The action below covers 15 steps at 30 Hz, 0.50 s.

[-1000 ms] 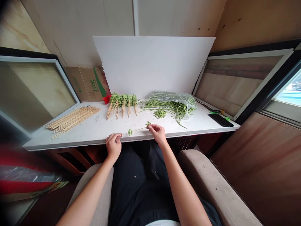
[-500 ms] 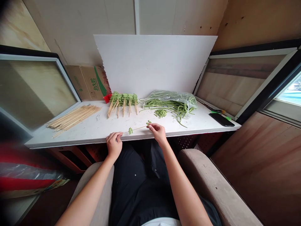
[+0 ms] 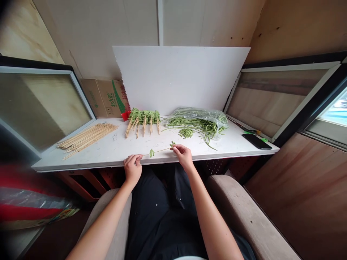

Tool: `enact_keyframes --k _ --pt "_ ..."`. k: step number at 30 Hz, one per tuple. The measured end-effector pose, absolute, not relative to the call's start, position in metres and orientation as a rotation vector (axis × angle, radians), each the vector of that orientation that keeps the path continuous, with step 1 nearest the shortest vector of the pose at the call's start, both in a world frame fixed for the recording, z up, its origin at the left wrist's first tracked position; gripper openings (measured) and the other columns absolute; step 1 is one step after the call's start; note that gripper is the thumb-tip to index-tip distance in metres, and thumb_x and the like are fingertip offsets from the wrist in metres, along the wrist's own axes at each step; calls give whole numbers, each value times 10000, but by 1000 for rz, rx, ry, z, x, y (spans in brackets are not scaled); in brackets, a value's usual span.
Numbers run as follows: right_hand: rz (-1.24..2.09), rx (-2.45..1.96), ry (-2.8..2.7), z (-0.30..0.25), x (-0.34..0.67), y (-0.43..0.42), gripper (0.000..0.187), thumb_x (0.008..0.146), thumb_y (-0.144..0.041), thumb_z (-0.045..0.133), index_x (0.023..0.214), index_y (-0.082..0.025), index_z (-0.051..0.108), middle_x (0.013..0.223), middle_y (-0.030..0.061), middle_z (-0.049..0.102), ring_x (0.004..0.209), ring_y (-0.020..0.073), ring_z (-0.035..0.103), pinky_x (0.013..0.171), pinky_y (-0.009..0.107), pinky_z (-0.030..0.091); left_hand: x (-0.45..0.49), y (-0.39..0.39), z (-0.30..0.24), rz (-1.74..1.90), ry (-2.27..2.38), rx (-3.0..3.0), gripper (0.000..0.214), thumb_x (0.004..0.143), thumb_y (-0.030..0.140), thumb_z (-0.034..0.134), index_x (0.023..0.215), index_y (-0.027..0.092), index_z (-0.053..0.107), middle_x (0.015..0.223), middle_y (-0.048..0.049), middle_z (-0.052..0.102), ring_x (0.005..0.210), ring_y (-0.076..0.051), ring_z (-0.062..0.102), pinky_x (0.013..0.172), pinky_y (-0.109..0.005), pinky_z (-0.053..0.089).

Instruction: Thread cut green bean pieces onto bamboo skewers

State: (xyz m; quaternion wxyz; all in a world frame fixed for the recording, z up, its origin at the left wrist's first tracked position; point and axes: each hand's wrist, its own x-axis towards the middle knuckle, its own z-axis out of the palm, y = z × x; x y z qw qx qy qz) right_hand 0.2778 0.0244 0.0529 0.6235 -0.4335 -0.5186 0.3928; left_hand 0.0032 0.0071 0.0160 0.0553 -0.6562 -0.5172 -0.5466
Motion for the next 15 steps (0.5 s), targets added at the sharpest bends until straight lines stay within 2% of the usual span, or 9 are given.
enact_keyframes --k 15 --pt "902 -970 -1142 55 277 22 467 690 -557 911 981 -209 802 961 96 823 987 286 766 973 456 562 3 8 14 -1641 -1572 -1996 217 997 178 541 927 229 740 918 -55 780 888 -248 693 875 -386 441"
